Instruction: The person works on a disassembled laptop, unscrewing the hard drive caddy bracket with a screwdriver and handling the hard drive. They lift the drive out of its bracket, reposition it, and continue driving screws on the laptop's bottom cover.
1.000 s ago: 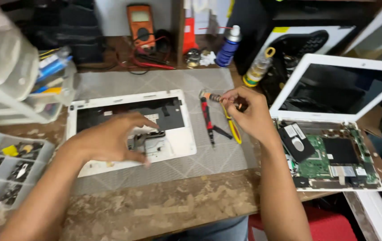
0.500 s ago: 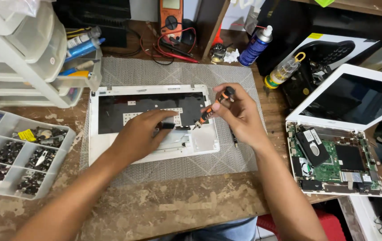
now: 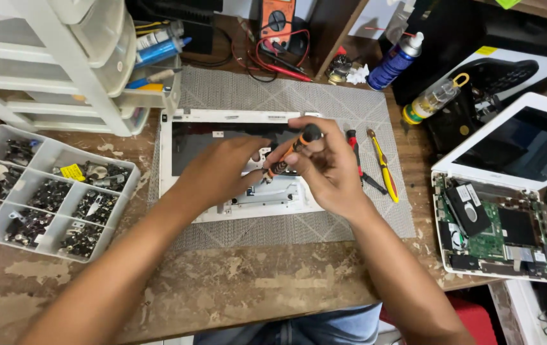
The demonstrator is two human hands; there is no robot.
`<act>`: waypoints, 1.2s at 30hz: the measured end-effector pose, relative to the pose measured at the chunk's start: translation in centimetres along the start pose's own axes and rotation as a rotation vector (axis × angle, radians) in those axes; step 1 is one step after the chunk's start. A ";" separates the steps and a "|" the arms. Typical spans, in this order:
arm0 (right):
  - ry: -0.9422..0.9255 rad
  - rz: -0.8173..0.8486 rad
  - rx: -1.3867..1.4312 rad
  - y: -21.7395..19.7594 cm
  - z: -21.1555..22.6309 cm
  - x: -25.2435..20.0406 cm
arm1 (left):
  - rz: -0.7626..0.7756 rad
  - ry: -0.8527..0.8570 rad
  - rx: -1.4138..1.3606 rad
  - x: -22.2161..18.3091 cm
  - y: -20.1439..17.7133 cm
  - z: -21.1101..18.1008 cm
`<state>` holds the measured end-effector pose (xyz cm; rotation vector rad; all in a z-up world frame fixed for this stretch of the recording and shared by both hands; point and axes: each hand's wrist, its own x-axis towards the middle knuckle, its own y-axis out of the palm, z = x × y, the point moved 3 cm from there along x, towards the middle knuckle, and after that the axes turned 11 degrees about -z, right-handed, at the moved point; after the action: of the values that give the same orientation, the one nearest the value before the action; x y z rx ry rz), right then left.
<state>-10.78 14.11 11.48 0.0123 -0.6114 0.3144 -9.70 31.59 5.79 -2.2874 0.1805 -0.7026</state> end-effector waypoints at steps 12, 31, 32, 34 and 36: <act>-0.080 -0.119 0.094 0.0 -3.0 -2.1 | 0.266 -0.199 0.478 -1.4 -4.0 4.5; -0.135 -0.109 -0.190 1.2 -12.2 -4.0 | 0.438 -0.406 0.298 -1.7 -5.2 1.9; -0.152 -0.110 -0.219 1.3 -11.9 -4.0 | 0.372 -0.324 0.323 -1.6 -5.1 2.3; -0.168 -0.112 -0.250 1.6 -10.8 -3.6 | 0.306 -0.243 0.345 -1.5 -4.8 2.7; -0.195 -0.130 -0.219 2.1 -9.2 -2.9 | 0.303 -0.208 0.329 -1.7 -4.5 2.7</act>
<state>-8.50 16.20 2.12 -0.1280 -0.8325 0.1192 -9.99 37.08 6.56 -1.9459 0.2838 -0.3090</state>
